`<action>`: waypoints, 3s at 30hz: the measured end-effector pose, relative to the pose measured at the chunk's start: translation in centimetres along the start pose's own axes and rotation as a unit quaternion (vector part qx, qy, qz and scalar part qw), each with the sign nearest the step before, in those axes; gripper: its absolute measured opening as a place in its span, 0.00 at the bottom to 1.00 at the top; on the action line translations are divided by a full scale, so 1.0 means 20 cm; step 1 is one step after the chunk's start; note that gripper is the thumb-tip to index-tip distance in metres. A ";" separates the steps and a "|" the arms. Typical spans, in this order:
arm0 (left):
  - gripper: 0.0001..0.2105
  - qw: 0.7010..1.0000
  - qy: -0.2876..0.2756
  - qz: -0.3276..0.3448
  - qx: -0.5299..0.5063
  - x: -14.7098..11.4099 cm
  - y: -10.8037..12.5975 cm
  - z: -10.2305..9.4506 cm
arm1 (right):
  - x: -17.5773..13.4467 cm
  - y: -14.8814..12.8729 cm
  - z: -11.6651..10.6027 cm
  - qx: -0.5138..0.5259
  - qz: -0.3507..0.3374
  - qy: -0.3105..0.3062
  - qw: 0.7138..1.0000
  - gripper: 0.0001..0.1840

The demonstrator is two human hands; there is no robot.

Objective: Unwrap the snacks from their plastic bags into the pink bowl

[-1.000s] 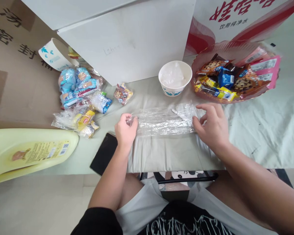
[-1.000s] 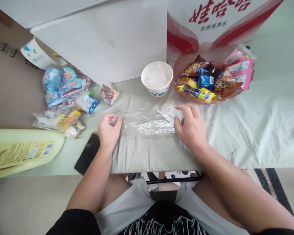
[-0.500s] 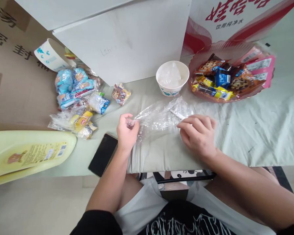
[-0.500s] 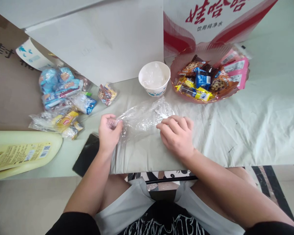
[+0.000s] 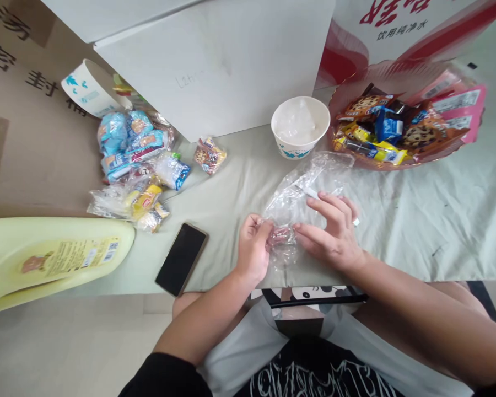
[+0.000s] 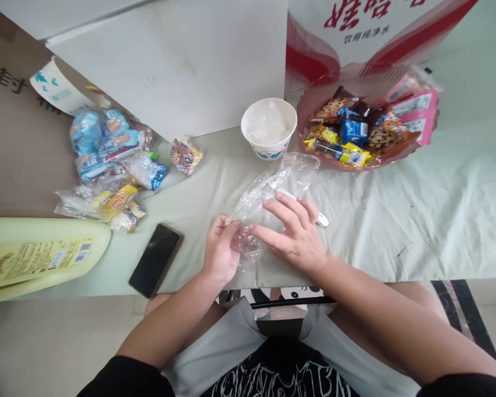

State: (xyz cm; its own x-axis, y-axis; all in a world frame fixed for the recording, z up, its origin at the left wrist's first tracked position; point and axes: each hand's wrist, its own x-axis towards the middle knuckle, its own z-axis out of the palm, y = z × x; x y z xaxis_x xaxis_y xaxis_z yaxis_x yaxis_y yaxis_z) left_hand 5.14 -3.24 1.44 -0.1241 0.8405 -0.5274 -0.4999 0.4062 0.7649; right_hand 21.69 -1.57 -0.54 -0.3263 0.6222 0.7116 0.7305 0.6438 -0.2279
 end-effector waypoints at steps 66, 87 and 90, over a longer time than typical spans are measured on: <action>0.15 0.640 -0.291 0.450 0.551 0.23 0.22 -0.24 | 0.02 0.10 -0.03 0.209 0.034 -0.185 0.960 0.04; 0.17 0.639 -0.283 0.425 0.575 0.22 0.22 -0.23 | 0.00 0.10 -0.02 0.218 0.044 -0.217 0.950 0.06; 0.17 0.641 -0.284 0.422 0.575 0.21 0.22 -0.23 | 0.00 0.10 -0.02 0.215 0.042 -0.217 0.951 0.06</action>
State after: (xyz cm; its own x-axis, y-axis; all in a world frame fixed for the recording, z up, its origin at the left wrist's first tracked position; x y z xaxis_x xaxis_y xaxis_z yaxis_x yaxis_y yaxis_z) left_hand -1.54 0.47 0.77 0.5605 0.7972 0.2241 0.5432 -0.5582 0.6271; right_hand 23.42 -0.39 -0.72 -0.5636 0.7444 0.3582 0.4825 0.6486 -0.5886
